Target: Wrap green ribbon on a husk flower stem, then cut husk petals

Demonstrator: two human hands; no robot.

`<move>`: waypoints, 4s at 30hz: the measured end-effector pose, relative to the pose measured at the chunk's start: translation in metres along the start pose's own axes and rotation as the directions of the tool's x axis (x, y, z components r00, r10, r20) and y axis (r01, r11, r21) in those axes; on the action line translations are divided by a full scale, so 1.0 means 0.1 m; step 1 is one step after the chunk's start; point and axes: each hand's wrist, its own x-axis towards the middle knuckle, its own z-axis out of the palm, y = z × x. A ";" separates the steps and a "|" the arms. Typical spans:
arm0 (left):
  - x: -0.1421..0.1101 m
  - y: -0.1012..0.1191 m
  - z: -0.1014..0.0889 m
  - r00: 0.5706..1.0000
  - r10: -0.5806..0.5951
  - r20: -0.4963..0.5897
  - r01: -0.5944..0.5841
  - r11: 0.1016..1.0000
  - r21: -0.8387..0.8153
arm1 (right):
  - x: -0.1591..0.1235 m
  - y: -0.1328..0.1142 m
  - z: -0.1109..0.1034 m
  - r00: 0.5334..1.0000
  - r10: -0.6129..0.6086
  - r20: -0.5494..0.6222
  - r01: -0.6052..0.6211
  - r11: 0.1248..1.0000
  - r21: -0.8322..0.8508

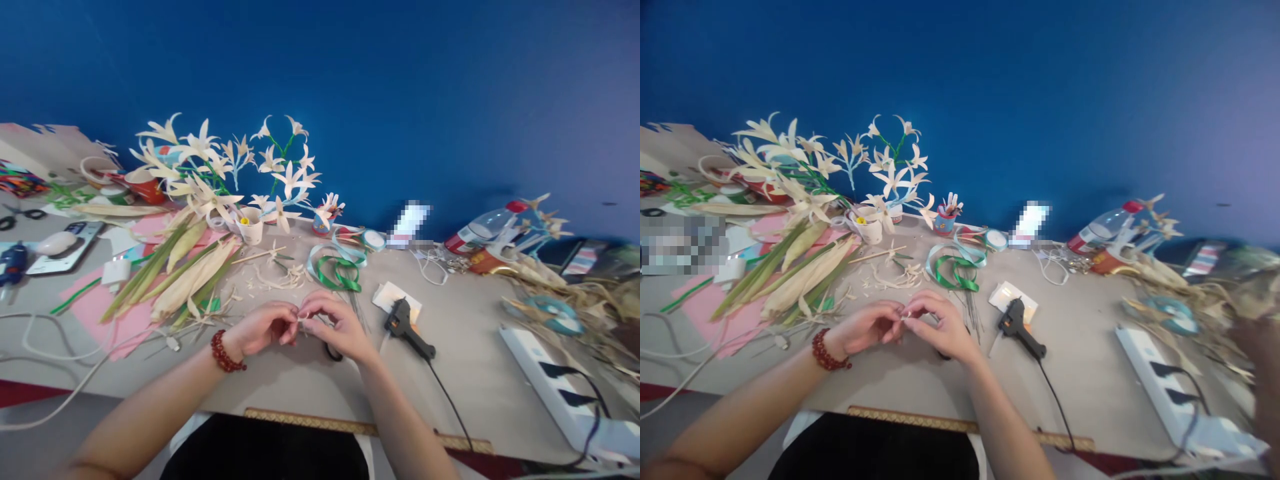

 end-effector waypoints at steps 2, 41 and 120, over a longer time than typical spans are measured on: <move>0.00 -0.02 0.00 0.998 -0.040 0.057 0.041 0.999 -0.021 | 0.00 0.05 0.02 0.995 0.073 -0.063 -0.068 0.994 0.083; -0.09 0.12 0.05 0.930 0.334 0.152 -0.345 0.657 0.670 | -0.07 0.11 0.03 0.873 0.451 0.188 -0.481 0.727 0.489; -0.08 0.10 0.09 0.903 0.427 0.042 -0.388 0.773 0.502 | -0.03 0.12 0.12 0.848 0.522 -0.090 -0.289 0.598 0.747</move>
